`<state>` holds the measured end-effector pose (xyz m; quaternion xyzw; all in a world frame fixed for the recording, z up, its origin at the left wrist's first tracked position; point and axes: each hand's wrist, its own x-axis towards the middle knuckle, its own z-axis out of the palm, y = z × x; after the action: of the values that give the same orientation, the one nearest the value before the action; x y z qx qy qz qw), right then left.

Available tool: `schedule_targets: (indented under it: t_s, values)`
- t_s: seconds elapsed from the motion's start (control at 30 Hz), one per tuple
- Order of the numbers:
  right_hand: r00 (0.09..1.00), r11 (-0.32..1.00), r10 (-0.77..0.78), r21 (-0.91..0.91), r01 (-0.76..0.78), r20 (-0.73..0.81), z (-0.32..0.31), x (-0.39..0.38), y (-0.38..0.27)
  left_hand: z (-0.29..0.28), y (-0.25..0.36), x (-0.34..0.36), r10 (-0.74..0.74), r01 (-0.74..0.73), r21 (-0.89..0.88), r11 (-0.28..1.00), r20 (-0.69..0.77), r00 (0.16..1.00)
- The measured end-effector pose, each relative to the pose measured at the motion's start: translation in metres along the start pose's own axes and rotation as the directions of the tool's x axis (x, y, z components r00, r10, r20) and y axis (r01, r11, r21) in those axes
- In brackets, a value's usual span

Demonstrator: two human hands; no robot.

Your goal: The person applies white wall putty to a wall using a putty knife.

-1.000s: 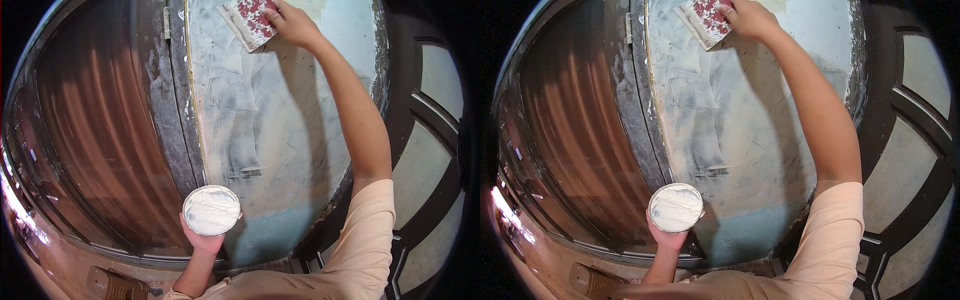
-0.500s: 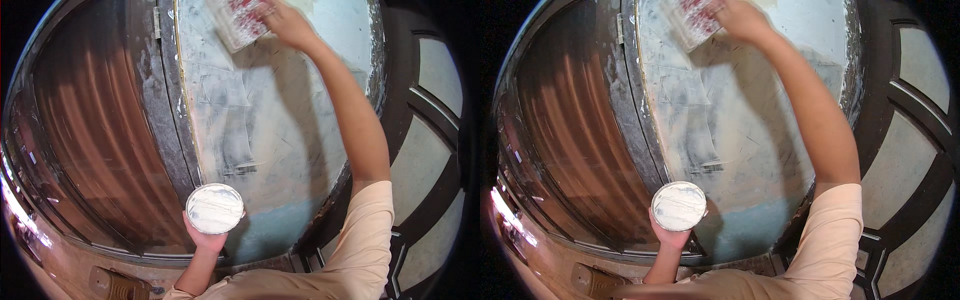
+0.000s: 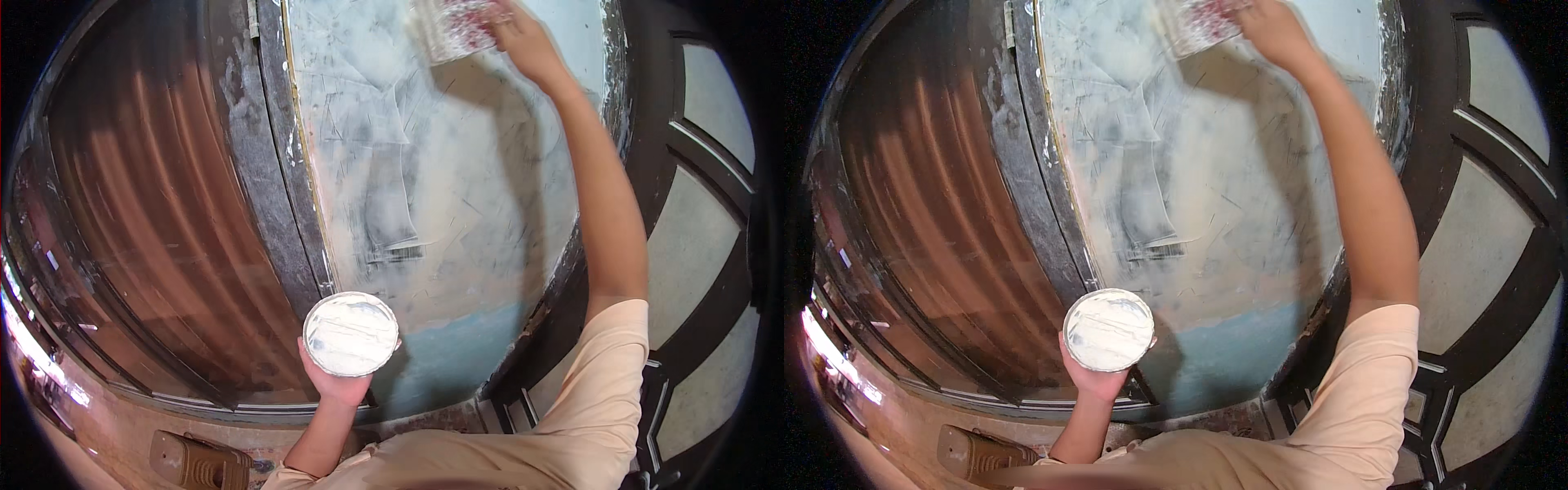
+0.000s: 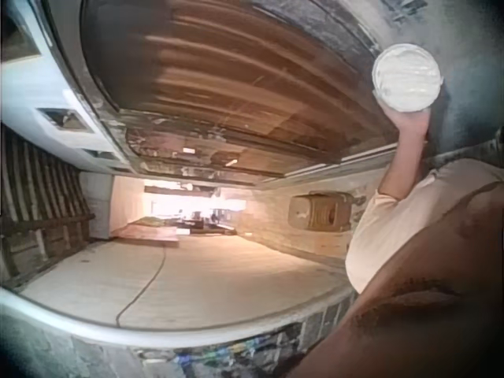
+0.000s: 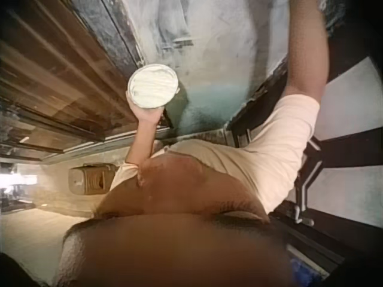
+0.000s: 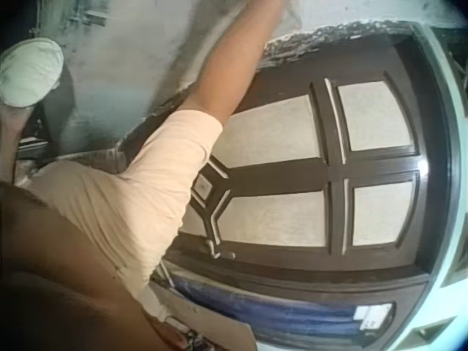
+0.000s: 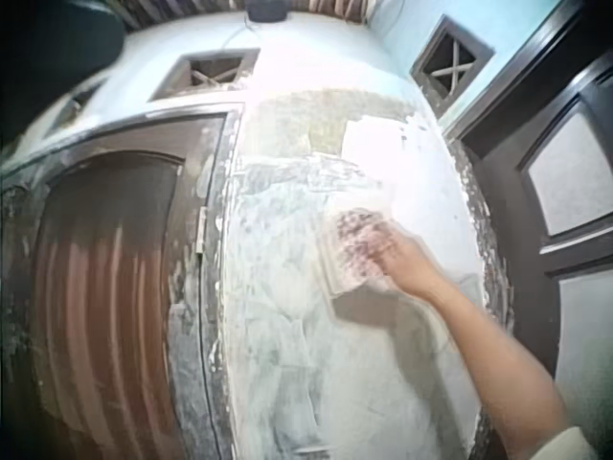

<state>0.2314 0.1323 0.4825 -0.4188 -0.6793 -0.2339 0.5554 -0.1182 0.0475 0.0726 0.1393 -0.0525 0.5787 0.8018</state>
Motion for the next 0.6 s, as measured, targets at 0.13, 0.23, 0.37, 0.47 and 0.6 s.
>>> schedule_targets:
  t_s: [0.13,0.23,0.37,0.47,0.6]
  values:
    - [0.905,0.92,-0.019,-0.347,0.182,0.425,0.079,-0.065,-0.097,-0.006,0.003,-0.005,-0.027,0.026,0.071,0.997,0.012,1.0]
    - [0.983,0.899,0.049,-0.436,0.034,0.176,0.071,-0.065,-0.043,-0.015,0.0,-0.005,-0.03,0.032,0.056,0.998,-0.033,0.999]
    - [0.934,0.883,0.304,-0.313,-0.35,-0.186,-0.043,-0.058,0.077,-0.019,0.007,-0.008,-0.095,0.094,0.061,0.994,0.0,0.996]
    - [0.899,0.935,0.334,-0.018,-0.353,-0.283,-0.07,-0.077,0.098,-0.027,0.013,-0.007,-0.063,0.064,0.076,0.995,-0.023,0.998]
    - [0.966,0.989,0.107,0.129,-0.078,-0.235,0.001,-0.089,0.033,-0.027,0.009,-0.005,-0.106,0.105,0.024,0.994,0.008,0.994]
